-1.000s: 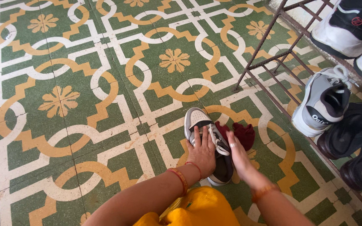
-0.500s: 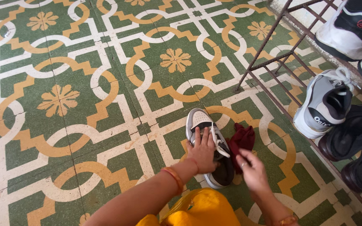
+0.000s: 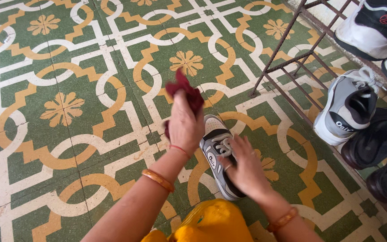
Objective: The person sits on the floor and wipes several pairs of shoes with a red cloth. They handle each shoe individually, wiping the uppers and sides, then place them back on a metal shoe rack.
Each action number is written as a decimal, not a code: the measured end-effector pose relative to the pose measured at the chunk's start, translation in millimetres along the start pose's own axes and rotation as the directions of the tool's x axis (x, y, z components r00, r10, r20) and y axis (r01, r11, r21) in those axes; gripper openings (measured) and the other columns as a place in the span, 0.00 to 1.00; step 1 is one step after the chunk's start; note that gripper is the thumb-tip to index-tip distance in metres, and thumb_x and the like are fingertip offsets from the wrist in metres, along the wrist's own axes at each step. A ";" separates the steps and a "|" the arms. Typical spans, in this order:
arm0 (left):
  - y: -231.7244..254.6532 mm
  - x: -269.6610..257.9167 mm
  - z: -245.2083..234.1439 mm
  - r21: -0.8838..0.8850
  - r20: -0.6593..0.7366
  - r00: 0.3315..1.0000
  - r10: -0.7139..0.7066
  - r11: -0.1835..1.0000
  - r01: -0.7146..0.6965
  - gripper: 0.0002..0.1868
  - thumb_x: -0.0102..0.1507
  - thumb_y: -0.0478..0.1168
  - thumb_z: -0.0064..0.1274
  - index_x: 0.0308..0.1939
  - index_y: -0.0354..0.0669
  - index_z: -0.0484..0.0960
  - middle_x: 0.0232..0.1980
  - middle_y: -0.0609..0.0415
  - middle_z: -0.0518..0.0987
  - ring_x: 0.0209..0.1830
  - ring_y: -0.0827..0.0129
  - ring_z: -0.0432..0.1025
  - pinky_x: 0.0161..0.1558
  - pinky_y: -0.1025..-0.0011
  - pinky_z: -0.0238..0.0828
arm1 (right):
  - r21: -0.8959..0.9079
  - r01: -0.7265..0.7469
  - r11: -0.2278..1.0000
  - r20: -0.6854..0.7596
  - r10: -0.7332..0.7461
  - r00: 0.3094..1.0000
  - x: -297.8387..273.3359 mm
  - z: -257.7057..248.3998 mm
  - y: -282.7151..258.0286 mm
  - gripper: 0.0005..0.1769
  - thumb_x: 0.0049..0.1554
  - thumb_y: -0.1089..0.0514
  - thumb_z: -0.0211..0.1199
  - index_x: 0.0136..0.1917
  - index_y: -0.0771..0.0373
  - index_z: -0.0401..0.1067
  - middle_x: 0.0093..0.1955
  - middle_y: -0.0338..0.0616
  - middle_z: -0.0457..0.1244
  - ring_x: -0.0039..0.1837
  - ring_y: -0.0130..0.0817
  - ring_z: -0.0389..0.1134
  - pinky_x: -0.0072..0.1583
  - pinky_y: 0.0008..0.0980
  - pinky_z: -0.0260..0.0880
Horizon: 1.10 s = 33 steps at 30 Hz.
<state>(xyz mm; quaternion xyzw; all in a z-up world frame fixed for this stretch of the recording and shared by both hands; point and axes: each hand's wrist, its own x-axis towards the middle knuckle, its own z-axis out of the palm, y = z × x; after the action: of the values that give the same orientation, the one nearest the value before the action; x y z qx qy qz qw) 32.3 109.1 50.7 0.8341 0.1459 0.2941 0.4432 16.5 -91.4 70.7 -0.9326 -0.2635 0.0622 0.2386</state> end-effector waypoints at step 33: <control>-99.1 18.3 99.4 0.497 0.475 0.787 -0.393 0.858 0.129 0.31 0.67 0.39 0.47 0.75 0.53 0.61 0.72 0.39 0.62 0.66 0.39 0.65 0.65 0.53 0.66 | -0.263 -0.184 0.947 0.160 0.231 0.960 -18.2 19.3 -13.4 0.55 0.45 0.41 0.75 0.79 0.42 0.50 0.85 0.42 0.34 0.74 0.65 0.51 0.67 0.52 0.65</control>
<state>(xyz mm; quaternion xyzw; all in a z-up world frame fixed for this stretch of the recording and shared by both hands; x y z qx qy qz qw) 110.0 109.3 -67.6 0.9312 0.1886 -0.0709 0.3037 -9.8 -82.9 60.0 -0.9673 -0.1907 0.1423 0.0876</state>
